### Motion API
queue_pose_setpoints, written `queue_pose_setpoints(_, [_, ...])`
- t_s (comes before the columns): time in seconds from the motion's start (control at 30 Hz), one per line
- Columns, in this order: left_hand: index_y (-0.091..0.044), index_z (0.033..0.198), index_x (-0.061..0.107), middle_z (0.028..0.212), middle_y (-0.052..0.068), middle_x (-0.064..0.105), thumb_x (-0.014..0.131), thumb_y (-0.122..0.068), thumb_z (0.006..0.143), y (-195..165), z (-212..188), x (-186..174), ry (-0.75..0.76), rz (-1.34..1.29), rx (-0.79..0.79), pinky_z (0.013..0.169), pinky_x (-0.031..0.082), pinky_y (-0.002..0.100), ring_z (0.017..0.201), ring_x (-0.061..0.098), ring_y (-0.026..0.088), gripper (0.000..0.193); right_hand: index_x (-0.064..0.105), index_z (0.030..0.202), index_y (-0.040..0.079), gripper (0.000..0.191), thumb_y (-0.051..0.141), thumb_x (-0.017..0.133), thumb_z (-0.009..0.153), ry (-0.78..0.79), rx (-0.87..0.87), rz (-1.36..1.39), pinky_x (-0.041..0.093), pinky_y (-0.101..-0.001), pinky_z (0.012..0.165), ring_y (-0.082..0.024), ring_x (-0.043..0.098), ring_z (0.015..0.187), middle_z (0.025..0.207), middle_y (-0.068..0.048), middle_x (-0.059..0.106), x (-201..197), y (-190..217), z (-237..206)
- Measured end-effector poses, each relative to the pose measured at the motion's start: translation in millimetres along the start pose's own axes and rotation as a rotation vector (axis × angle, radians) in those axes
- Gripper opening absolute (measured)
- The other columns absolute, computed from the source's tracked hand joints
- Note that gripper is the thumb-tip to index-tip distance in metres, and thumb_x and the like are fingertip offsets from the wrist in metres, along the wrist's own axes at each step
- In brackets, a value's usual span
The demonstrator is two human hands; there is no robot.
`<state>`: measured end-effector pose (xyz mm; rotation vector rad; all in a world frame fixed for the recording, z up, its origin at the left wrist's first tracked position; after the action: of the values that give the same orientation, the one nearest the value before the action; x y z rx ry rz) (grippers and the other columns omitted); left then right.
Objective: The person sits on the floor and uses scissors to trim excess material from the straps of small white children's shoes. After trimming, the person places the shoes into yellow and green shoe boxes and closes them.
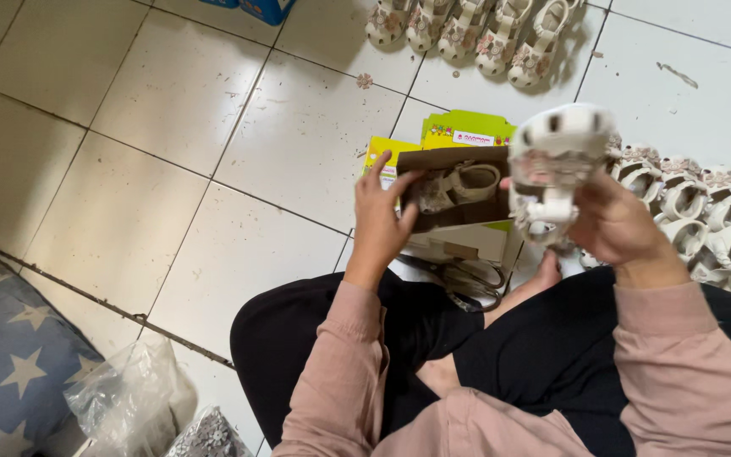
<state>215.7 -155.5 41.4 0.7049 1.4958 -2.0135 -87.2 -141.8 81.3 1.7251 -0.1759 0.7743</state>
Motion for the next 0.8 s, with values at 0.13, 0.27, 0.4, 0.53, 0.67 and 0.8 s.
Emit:
queue_pose_setpoints(0.13, [-0.029,0.148,0.049,0.168,0.016,0.010,0.090,-0.022,0.063,-3,1,16,0.241,0.155,-0.067,0.107,0.040,0.057,0.145,0.029,0.048,0.095,0.057,0.150,0.012,0.051,0.016,0.062,0.099,-0.251,-0.076,-0.775,0.055,-0.0411,0.107,-0.024,0.065,0.121,0.137,-0.015,0.066,5,-26,11])
queue_pose_setpoints(0.27, [-0.034,0.155,0.035,0.167,0.020,-0.003,0.096,-0.035,0.056,-5,2,15,0.242,0.260,-0.013,0.109,0.039,0.063,0.147,0.021,0.054,0.116,0.061,0.145,0.024,0.063,0.008,0.072,0.085,-0.230,-0.279,-1.343,0.055,-0.0383,0.099,-0.028,0.066,0.111,0.134,-0.012,0.062,23,-39,18])
queue_pose_setpoints(0.4, [-0.034,0.159,0.025,0.166,0.022,-0.012,0.096,-0.043,0.061,-1,3,17,0.377,0.319,-0.088,0.107,0.029,0.077,0.151,0.004,0.055,0.121,0.065,0.139,0.028,0.061,0.018,0.080,0.081,-0.166,-0.283,-1.540,0.057,-0.0370,0.092,-0.028,0.067,0.110,0.134,-0.012,0.063,30,-46,22])
queue_pose_setpoints(0.53, [-0.034,0.161,0.020,0.167,0.021,-0.016,0.095,-0.042,0.063,0,4,18,0.440,0.309,-0.116,0.108,0.023,0.081,0.152,-0.008,0.055,0.123,0.068,0.134,0.031,0.053,0.025,0.081,0.083,-0.152,-0.217,-1.596,0.058,-0.0372,0.089,-0.025,0.070,0.104,0.133,-0.011,0.064,23,-45,27])
queue_pose_setpoints(0.67, [-0.035,0.162,0.017,0.167,0.020,-0.019,0.095,-0.040,0.059,0,4,17,0.495,0.327,-0.128,0.108,0.021,0.082,0.152,-0.014,0.056,0.129,0.065,0.137,0.025,0.055,0.025,0.079,0.084,0.014,-0.217,-1.592,0.054,-0.0409,0.094,-0.030,0.064,0.114,0.131,-0.014,0.063,17,-36,33])
queue_pose_setpoints(0.8, [-0.035,0.162,0.016,0.166,0.022,-0.020,0.096,-0.042,0.060,-1,5,16,0.505,0.316,-0.118,0.107,0.019,0.084,0.149,-0.017,0.058,0.130,0.064,0.135,0.017,0.050,0.022,0.073,0.086,0.115,-0.033,-1.523,0.050,-0.0427,0.099,-0.031,0.061,0.118,0.129,-0.013,0.064,15,-28,42])
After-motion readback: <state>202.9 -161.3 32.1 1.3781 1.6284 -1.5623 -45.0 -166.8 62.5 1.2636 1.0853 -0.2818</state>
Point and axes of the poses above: each hand's wrist, its own z-axis towards the middle knuckle, its own x-axis out of the palm, y = z × x, the point moved 2 cm from there along z, towards the middle knuckle
